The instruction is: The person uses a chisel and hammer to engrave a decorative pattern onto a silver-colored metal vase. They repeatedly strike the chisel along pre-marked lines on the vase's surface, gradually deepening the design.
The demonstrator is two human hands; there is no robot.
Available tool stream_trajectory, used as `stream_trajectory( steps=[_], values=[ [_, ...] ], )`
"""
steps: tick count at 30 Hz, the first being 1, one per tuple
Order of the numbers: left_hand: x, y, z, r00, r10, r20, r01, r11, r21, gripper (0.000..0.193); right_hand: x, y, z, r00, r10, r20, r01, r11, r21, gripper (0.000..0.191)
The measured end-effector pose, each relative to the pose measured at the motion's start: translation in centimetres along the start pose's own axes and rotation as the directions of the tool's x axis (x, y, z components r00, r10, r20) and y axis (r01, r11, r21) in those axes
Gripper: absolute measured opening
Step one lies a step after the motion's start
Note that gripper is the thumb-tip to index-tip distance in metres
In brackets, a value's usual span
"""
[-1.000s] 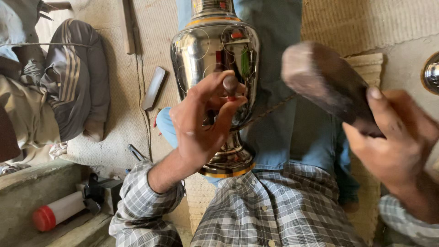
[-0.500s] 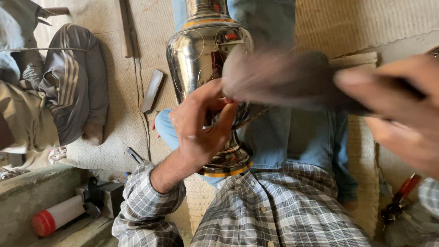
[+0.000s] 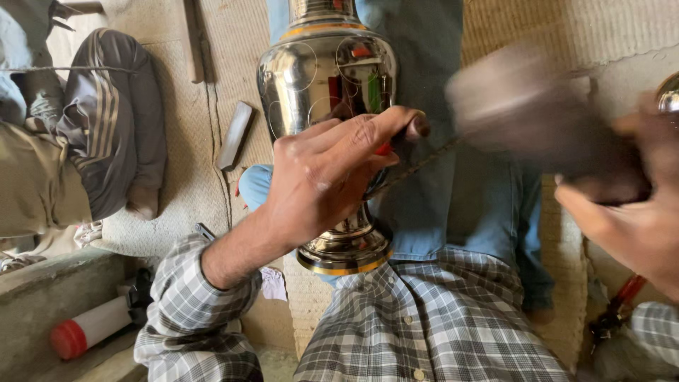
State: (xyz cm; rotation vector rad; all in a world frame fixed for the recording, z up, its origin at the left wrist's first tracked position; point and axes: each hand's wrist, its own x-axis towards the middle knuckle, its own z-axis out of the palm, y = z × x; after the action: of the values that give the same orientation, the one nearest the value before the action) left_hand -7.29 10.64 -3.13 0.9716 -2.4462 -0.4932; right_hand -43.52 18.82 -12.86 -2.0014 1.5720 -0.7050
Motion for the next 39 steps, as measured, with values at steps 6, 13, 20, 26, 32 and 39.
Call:
stream_trajectory(
  steps=[6, 13, 20, 26, 32, 39],
  values=[
    [-0.1, -0.2, -0.1, 1.000, 0.018, -0.025, -0.019, 0.999, -0.043, 0.059, -2.7, 2.3, 1.4, 0.995, 0.099, 0.020, -0.101, 0.980, 0.170, 0.012],
    [0.4, -0.5, 0.2, 0.998, 0.030, 0.057, -0.029, 1.000, -0.010, 0.046, -0.4, -0.7, 1.7, 0.994, -0.085, -0.067, 0.088, 0.994, 0.056, 0.047],
    [1.8, -0.9, -0.2, 0.976, 0.123, 0.182, -0.111, 0.991, -0.071, 0.047, -1.2, -3.7, 4.1, 0.987, 0.030, -0.157, -0.034, 0.999, -0.024, 0.056],
    [2.5, -1.4, -0.4, 0.942, 0.214, 0.260, -0.177, 0.972, -0.155, 0.049, -2.7, -4.6, 7.1, 0.924, 0.202, -0.324, -0.091, 0.940, 0.328, 0.076],
    [3.4, -1.8, 0.4, 0.889, 0.249, 0.384, -0.226, 0.968, -0.105, 0.051, -3.7, -4.5, 9.4, 0.948, 0.135, -0.288, -0.119, 0.990, 0.070, 0.080],
    [4.5, -2.6, 0.6, 0.828, 0.371, 0.421, -0.214, 0.903, -0.374, 0.047, -6.1, -3.9, 12.2, 0.840, 0.098, -0.533, -0.014, 0.987, 0.158, 0.057]
  ],
)
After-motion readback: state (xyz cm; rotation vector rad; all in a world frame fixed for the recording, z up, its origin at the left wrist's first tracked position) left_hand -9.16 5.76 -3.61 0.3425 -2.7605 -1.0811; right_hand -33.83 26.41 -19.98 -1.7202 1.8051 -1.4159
